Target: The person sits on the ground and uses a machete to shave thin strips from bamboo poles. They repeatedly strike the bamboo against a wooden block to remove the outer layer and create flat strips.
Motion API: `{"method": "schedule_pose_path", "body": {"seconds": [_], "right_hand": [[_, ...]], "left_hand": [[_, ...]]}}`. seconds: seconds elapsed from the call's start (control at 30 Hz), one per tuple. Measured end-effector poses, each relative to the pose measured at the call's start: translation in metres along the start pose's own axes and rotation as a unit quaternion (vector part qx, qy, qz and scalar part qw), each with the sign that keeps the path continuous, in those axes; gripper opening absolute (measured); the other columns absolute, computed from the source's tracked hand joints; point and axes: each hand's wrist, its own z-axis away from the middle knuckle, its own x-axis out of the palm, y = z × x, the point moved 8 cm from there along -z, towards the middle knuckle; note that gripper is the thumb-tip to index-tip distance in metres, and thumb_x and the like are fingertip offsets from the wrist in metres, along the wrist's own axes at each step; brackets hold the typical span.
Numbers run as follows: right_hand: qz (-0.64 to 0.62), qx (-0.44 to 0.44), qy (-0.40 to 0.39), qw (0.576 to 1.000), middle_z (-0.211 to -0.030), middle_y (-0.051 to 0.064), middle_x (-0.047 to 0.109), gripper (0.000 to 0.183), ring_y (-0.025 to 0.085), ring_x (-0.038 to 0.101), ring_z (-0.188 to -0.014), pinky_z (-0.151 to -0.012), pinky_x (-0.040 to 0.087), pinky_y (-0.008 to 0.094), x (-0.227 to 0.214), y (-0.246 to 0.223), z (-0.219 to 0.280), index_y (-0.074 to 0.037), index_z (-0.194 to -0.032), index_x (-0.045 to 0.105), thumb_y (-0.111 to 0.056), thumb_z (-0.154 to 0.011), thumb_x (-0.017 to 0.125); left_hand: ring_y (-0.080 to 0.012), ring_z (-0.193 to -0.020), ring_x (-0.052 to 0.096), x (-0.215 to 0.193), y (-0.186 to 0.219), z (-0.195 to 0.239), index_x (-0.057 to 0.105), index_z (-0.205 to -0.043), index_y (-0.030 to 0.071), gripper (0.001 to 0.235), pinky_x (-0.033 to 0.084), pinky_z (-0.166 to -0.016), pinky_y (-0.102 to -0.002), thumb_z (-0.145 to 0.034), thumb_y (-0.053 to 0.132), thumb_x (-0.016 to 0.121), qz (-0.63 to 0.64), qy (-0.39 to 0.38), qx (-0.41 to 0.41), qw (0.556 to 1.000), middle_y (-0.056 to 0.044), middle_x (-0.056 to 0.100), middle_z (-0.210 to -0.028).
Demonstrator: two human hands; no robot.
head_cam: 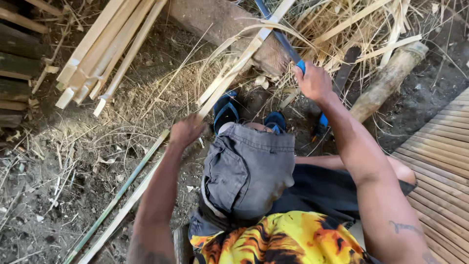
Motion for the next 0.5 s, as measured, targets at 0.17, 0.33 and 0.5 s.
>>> {"method": "schedule_pose_path", "body": {"seconds": [0.17, 0.33, 0.5], "right_hand": [[0.027, 0.015, -0.003, 1.000, -0.086, 0.031, 0.069, 0.050, 0.053, 0.066, -0.082, -0.073, 0.051, 0.063, 0.002, -0.012, 0.006, 0.001, -0.109, 0.060, -0.049, -0.106, 0.055], [0.031, 0.020, -0.103, 0.994, -0.081, 0.024, 0.070, 0.050, 0.044, 0.071, -0.074, -0.065, 0.054, 0.058, 0.022, -0.058, 0.016, 0.000, -0.115, 0.055, -0.049, -0.109, 0.047], [0.078, -0.181, -0.146, 0.969, -0.076, 0.018, 0.069, 0.059, 0.034, 0.070, -0.060, -0.051, 0.057, 0.046, 0.032, -0.093, 0.025, 0.002, -0.133, 0.043, -0.042, -0.096, 0.058]], "left_hand": [[-0.0368, -0.076, 0.074, -0.055, 0.085, -0.035, 0.054, -0.138, 0.011, 0.060, 0.061, -0.066, -0.049, -0.097, 0.055, 0.060, 0.086, 0.220, 0.158, 0.959, -0.022, 0.076, -0.096], [-0.0405, -0.075, 0.074, -0.064, 0.110, -0.040, 0.052, -0.134, 0.006, 0.051, 0.060, -0.065, -0.053, -0.107, 0.049, 0.053, 0.003, 0.147, 0.116, 0.982, -0.023, 0.073, -0.091], [-0.0429, -0.074, 0.071, -0.044, 0.070, 0.000, 0.056, -0.127, 0.008, 0.050, 0.057, -0.065, -0.054, -0.102, 0.050, 0.053, 0.034, 0.110, 0.074, 0.991, -0.024, 0.072, -0.087]]}}
